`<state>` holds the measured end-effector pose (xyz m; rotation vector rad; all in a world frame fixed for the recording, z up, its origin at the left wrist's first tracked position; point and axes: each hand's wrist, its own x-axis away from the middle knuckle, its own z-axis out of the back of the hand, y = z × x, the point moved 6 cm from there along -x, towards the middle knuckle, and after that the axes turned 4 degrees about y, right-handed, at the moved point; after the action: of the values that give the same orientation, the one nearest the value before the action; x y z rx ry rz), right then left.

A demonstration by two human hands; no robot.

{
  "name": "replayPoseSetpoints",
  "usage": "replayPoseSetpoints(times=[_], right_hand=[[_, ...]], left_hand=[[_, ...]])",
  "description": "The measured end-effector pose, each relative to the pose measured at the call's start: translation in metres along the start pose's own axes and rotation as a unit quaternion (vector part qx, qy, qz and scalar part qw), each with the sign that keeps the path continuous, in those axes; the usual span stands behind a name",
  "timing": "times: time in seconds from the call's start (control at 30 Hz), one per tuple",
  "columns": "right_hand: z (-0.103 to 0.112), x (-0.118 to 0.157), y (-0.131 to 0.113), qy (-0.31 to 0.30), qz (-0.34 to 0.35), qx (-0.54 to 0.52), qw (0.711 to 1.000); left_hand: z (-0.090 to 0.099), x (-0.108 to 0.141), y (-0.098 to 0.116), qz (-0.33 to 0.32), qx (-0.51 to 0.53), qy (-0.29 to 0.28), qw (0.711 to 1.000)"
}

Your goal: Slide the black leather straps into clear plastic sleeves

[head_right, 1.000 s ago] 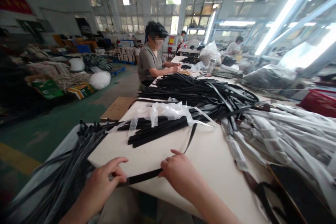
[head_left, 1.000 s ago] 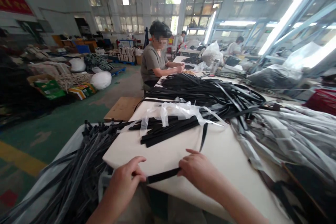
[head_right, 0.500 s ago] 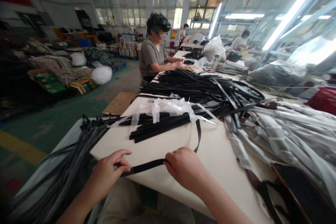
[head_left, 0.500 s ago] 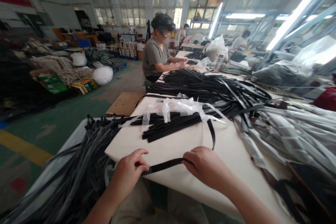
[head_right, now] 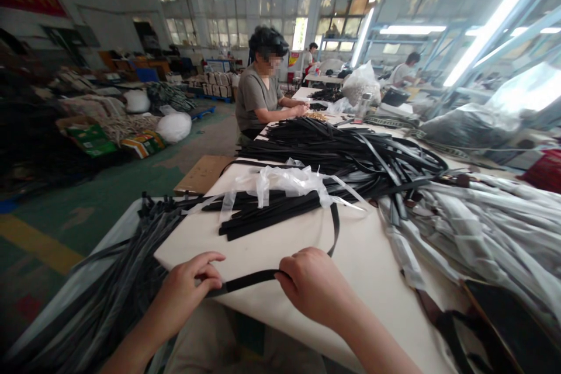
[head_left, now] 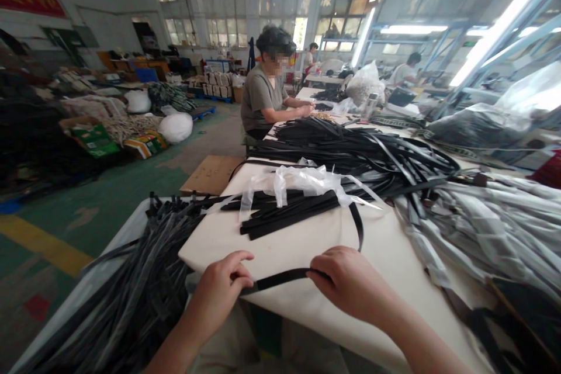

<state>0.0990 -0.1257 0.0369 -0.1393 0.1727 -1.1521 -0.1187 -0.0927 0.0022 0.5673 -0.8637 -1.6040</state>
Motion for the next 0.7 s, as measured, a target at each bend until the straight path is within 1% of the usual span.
replayPoseSetpoints(times=[0.17,0.33,0.4,0.53,0.6,0.7], right_hand=[[0.006,0.002,-0.002,-0.007,0.002,-0.021,1.0],[0.019,0.006,0.001,0.006,0.002,-0.046,0.999],[0.022,0.006,0.0,0.008,0.002,-0.055,0.998],[0.018,0.003,-0.009,0.022,0.01,-0.068,0.997],[0.018,0.002,-0.011,0.037,0.007,-0.07,0.997],[0.023,0.003,-0.008,0.043,0.003,-0.098,0.994]], left_hand=[[0.002,0.003,0.001,0.014,0.028,-0.003,1.0],[0.004,0.005,-0.001,0.023,0.05,0.0,0.998],[0.0,0.005,0.0,0.025,0.058,-0.005,0.998],[-0.011,0.005,0.003,0.021,0.062,-0.012,0.998],[-0.015,0.003,0.002,0.014,0.061,-0.006,0.998],[-0.014,-0.001,-0.005,0.011,0.069,0.012,0.997]])
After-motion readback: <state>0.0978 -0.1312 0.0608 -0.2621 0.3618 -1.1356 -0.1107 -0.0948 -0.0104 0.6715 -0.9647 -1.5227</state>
